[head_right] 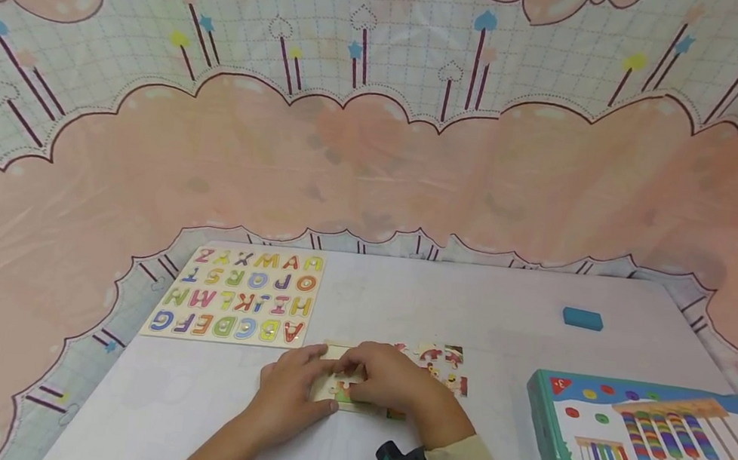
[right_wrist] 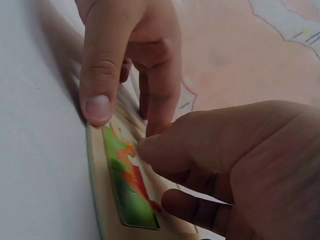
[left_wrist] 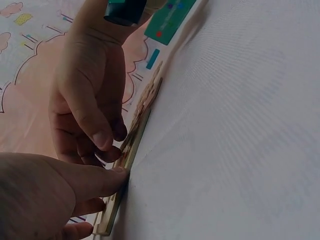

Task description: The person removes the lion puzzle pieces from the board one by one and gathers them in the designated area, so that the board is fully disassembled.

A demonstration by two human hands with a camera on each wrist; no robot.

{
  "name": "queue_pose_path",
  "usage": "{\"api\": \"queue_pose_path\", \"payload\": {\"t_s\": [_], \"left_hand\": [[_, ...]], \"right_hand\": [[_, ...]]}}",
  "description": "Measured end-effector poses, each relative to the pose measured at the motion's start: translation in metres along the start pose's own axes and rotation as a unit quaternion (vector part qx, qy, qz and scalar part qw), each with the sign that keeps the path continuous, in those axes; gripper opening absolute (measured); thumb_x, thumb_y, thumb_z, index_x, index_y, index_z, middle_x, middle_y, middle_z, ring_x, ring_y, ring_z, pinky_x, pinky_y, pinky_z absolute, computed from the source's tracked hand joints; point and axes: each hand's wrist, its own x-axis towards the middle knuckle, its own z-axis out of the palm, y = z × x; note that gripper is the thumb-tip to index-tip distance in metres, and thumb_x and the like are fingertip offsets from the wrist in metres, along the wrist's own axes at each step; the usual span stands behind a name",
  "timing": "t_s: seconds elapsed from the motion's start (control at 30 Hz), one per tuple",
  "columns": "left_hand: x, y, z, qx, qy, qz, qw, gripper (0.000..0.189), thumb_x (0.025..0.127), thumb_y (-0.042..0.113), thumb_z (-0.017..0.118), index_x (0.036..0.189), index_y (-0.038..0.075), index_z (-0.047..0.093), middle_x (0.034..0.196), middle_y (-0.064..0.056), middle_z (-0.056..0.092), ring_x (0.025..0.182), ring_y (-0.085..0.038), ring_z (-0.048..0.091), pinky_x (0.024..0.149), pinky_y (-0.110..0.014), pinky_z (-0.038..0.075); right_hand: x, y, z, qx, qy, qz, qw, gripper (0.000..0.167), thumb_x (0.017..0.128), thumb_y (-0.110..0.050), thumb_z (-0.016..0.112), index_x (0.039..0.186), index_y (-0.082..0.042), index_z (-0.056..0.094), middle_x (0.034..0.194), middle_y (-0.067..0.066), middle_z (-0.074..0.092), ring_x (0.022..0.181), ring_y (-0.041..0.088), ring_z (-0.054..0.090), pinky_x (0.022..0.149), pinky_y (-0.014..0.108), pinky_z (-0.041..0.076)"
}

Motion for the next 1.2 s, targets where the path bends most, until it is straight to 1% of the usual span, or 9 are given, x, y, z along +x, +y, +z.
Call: {"api": "queue_pose_path", "payload": {"t_s": [0.17,0.37,0.57,0.67,0.8,1.07,1.2], "left_hand": [[0.000,-0.001,-0.001,0.003,0.001,-0.002,1.0000,0.059,0.081,0.032,0.092,0.136,0.020,0.074,0.154,-0.009,0.056,0.144,-0.036,0.044,0.102,-0.064,0.033],[0.000,-0.002,0.001,0.018,-0.001,-0.001,0.9998,0.060,0.082,0.035,0.092,0.137,0.019,0.073,0.154,-0.008,0.057,0.144,-0.035,0.045,0.102,-0.063,0.034],[0.000,-0.001,0.000,0.020,-0.002,-0.001,0.9998,0.060,0.082,0.036,0.091,0.137,0.020,0.073,0.154,-0.007,0.057,0.144,-0.034,0.045,0.101,-0.063,0.034],[0.000,0.000,0.000,0.019,-0.003,-0.002,0.9998,0.059,0.083,0.036,0.091,0.137,0.020,0.073,0.155,-0.007,0.056,0.145,-0.034,0.044,0.102,-0.063,0.033],[-0.001,0.000,0.001,0.018,-0.003,-0.003,0.9998,0.059,0.083,0.036,0.090,0.137,0.020,0.073,0.155,-0.007,0.056,0.145,-0.035,0.043,0.103,-0.062,0.033],[0.000,-0.001,-0.001,0.012,-0.004,0.000,0.9999,0.059,0.083,0.035,0.090,0.137,0.021,0.073,0.155,-0.008,0.056,0.145,-0.034,0.043,0.103,-0.063,0.032],[0.000,-0.001,0.000,0.011,-0.002,0.000,0.9999,0.058,0.083,0.035,0.091,0.137,0.021,0.073,0.155,-0.008,0.056,0.145,-0.034,0.043,0.103,-0.063,0.032]], "right_hand": [[0.004,-0.004,0.006,-0.041,-0.011,0.013,0.9990,0.031,0.088,-0.002,0.082,0.115,-0.016,0.080,0.109,-0.009,0.067,0.089,0.014,0.057,0.080,0.031,0.049],[0.004,-0.006,0.007,-0.059,-0.018,0.028,0.9977,0.033,0.086,0.005,0.079,0.109,-0.020,0.081,0.107,-0.011,0.064,0.088,0.013,0.055,0.080,0.032,0.048],[0.003,-0.007,0.007,-0.081,-0.019,0.030,0.9961,0.029,0.087,0.001,0.081,0.106,-0.022,0.080,0.104,-0.011,0.064,0.092,0.011,0.057,0.088,0.037,0.051],[0.003,-0.008,0.007,-0.095,-0.016,0.024,0.9951,0.027,0.088,-0.001,0.082,0.104,-0.022,0.078,0.104,-0.011,0.065,0.096,0.011,0.059,0.092,0.041,0.052],[0.003,-0.009,0.007,-0.102,-0.013,0.019,0.9945,0.025,0.088,-0.002,0.081,0.103,-0.023,0.077,0.103,-0.010,0.065,0.097,0.011,0.060,0.092,0.042,0.053],[0.001,-0.007,0.012,-0.112,0.002,0.013,0.9936,0.033,0.086,0.004,0.077,0.104,-0.023,0.075,0.102,-0.010,0.064,0.096,0.010,0.059,0.090,0.043,0.051],[0.000,-0.006,0.014,-0.105,0.012,0.013,0.9943,0.034,0.086,0.006,0.076,0.105,-0.022,0.073,0.100,-0.010,0.064,0.094,0.011,0.058,0.089,0.044,0.051]]}}
